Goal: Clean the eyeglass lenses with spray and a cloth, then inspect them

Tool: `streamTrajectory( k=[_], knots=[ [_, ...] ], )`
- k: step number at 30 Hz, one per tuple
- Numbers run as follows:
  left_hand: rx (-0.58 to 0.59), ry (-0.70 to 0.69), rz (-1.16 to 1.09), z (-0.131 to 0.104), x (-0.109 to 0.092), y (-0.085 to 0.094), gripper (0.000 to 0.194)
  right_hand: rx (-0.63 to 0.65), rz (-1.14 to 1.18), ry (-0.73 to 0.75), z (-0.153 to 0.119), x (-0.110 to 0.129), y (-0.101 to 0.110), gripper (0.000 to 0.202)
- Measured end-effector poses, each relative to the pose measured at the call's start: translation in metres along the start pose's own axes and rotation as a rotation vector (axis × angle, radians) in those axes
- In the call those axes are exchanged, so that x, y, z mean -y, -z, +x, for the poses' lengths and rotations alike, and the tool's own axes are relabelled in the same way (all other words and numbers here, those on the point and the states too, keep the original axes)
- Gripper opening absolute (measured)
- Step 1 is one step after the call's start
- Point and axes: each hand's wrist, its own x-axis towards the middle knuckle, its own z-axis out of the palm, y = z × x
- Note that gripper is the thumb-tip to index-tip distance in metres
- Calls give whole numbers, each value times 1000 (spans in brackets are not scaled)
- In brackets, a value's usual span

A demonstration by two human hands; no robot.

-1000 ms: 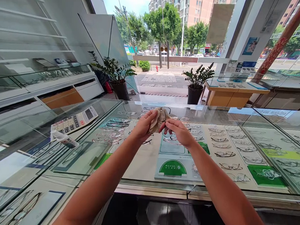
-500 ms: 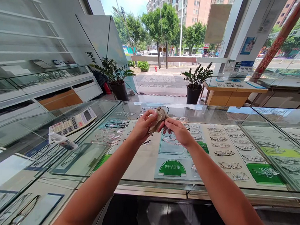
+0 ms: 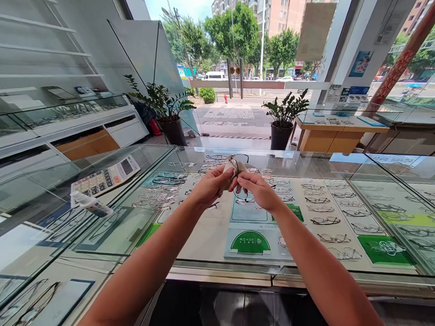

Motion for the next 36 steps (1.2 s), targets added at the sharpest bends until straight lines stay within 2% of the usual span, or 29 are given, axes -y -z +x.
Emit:
streamTrajectory(
  k=[6,11,18,28,31,36],
  knots=[
    [16,-54,-101,0,-2,-6,43,-17,34,-11,2,-7,1,33],
    [46,-78,-89,-1,-5,-8,43,-29,49,-36,2,-9,1,34],
    [20,-46,-88,-3,-9,-9,43,-52,82,-42,1,-4,1,33],
    [8,-54,-101,-1,-3,-7,41,-50,90,-50,2,-3,1,34],
    [-36,-79,-59,-2,-3,-10,42,-41,94,-47,3,-6,0,35],
    [-204,-160,42,-5,-4,-17,47,-11,-12,-13,3,-6,3,41]
  ],
)
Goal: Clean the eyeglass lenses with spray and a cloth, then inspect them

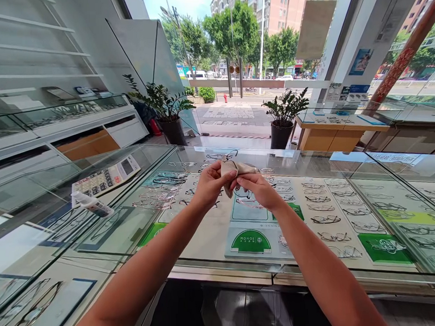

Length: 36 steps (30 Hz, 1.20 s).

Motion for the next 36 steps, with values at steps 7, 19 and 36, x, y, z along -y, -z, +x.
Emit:
streamTrajectory(
  k=[7,19,36],
  knots=[
    [-11,-59,9,-3,1,-3,46,93,-62,22,-2,10,-3,42],
    [185,36,44,4,-8,17,45,-38,41,1,-3,9,6,33],
    [225,33,150,7,-13,26,52,-37,9,-45,-2,5,7,33]
  ],
)
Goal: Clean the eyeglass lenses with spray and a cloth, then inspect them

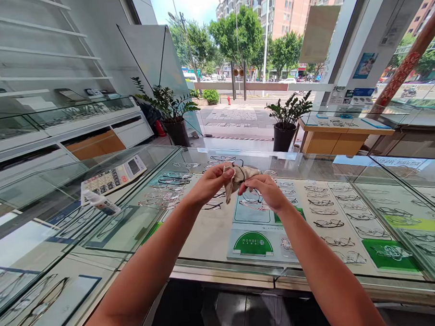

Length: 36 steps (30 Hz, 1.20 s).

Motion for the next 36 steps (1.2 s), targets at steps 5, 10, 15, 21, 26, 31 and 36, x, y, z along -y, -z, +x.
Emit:
streamTrajectory(
  k=[5,10,15,21,26,31,36],
  knots=[
    [14,-12,-100,-2,1,-13,45,15,29,20,1,-4,-1,34],
    [-134,-56,-117,1,15,-23,49,56,-6,33,2,-6,-14,37],
    [-131,40,-213,4,17,-21,55,34,-21,37,1,-9,-14,38],
    [-102,57,-334,7,20,-17,52,-34,-1,31,2,-10,-4,37],
    [-249,76,-413,11,27,-8,50,-77,39,73,1,-1,-2,35],
    [-310,111,-404,12,25,-3,60,-215,49,133,0,2,6,31],
    [-159,167,-299,7,20,-10,62,-280,189,167,3,1,10,26]
  ],
)
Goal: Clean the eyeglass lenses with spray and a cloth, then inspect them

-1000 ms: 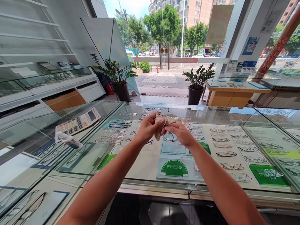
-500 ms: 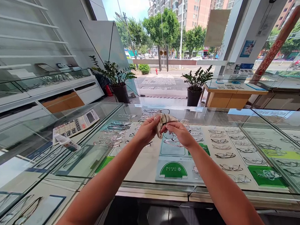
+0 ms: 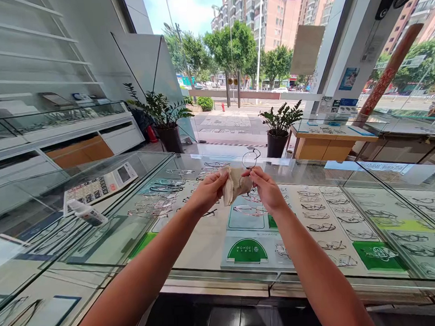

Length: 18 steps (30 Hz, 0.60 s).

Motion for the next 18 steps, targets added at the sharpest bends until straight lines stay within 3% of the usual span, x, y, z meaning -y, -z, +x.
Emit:
streamTrajectory(
  k=[7,18],
  knots=[
    [153,74,128,-9,7,-11,65,33,81,-89,-2,-1,-10,32],
    [147,45,207,-11,13,-12,64,101,9,-114,-6,-7,-17,37]
  ],
)
